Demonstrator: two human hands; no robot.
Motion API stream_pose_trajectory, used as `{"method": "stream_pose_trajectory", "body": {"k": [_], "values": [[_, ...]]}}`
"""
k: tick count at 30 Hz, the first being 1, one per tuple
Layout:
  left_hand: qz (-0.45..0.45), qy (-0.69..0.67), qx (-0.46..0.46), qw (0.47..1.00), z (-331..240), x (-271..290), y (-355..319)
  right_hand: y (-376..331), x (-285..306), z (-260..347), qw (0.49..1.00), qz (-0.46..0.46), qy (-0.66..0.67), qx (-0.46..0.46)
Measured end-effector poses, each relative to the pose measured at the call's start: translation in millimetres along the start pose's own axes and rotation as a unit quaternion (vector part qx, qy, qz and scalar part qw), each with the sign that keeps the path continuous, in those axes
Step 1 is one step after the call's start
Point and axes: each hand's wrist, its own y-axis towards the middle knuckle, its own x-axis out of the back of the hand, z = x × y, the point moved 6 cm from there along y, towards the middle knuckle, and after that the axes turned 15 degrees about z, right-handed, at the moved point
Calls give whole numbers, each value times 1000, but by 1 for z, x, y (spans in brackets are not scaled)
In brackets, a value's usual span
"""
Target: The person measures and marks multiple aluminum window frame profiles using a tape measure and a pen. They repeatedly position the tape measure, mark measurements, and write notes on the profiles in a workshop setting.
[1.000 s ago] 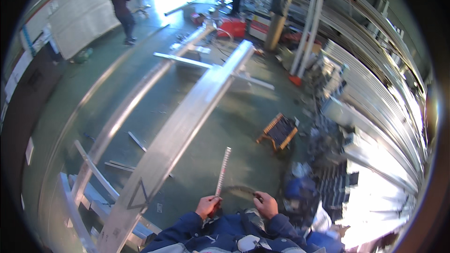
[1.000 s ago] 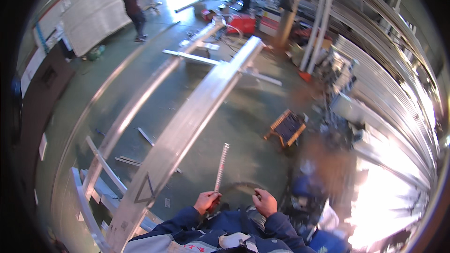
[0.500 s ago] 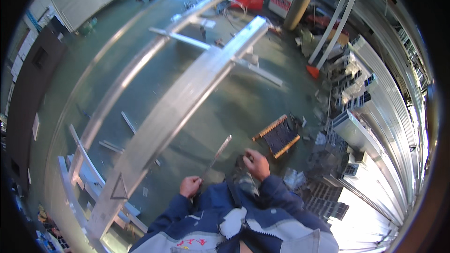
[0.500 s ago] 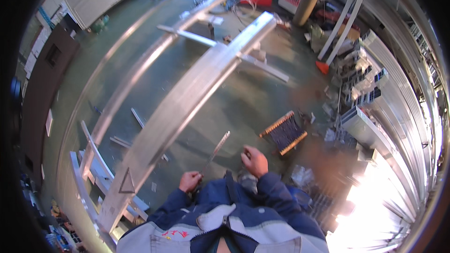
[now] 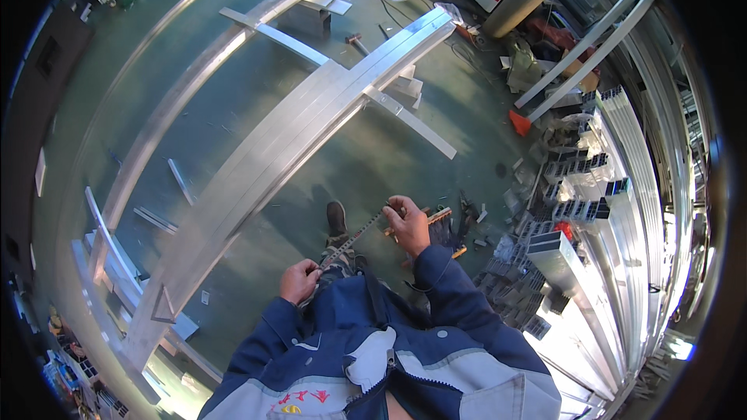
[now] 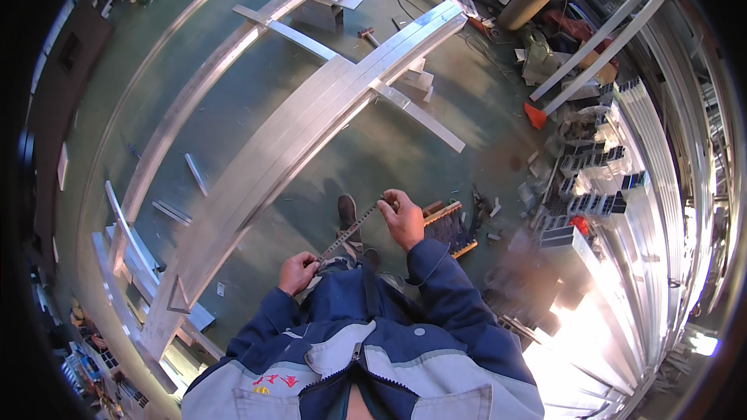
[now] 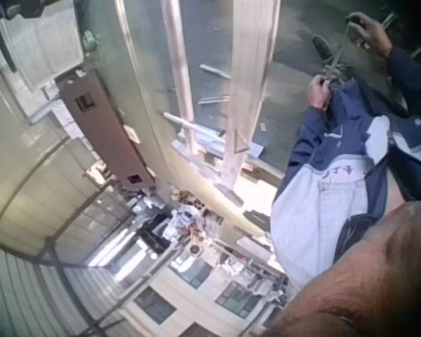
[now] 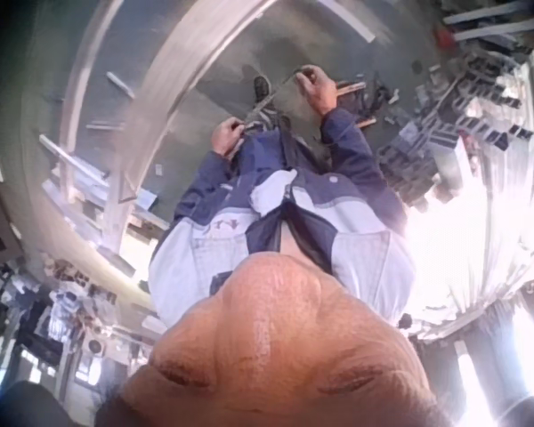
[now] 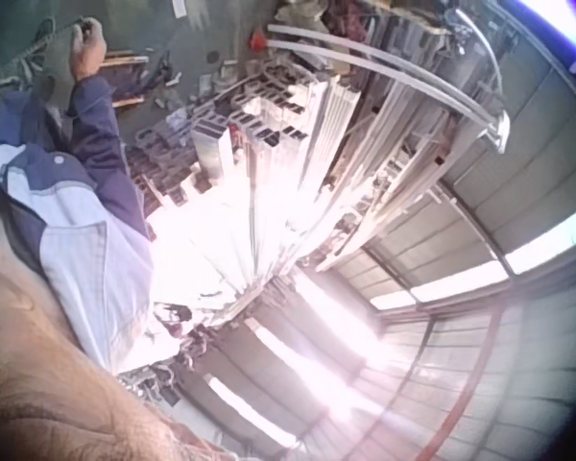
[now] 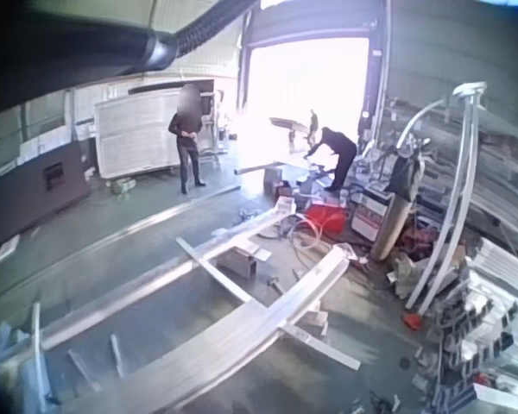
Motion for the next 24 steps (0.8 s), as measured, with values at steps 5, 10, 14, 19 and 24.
{"method": "stream_pose_trajectory", "body": {"k": [5, 10, 14, 19, 24], "values": [[-3, -29, 1, 1000, -5, 29, 78, 94, 17, 13, 999, 34, 12, -25], [-36, 34, -23, 999, -66, 83, 162, 206, 44, 9, 996, 79, 18, -49], [-74, 64, -27, 995, -85, 133, 229, 303, 43, 8, 993, 112, 15, -45], [-118, 128, 55, 983, -88, 178, 317, 425, 35, -4, 985, 165, -16, -36], [-196, 156, 66, 966, -86, 200, 405, 537, 19, -43, 984, 168, -38, -39]]}}
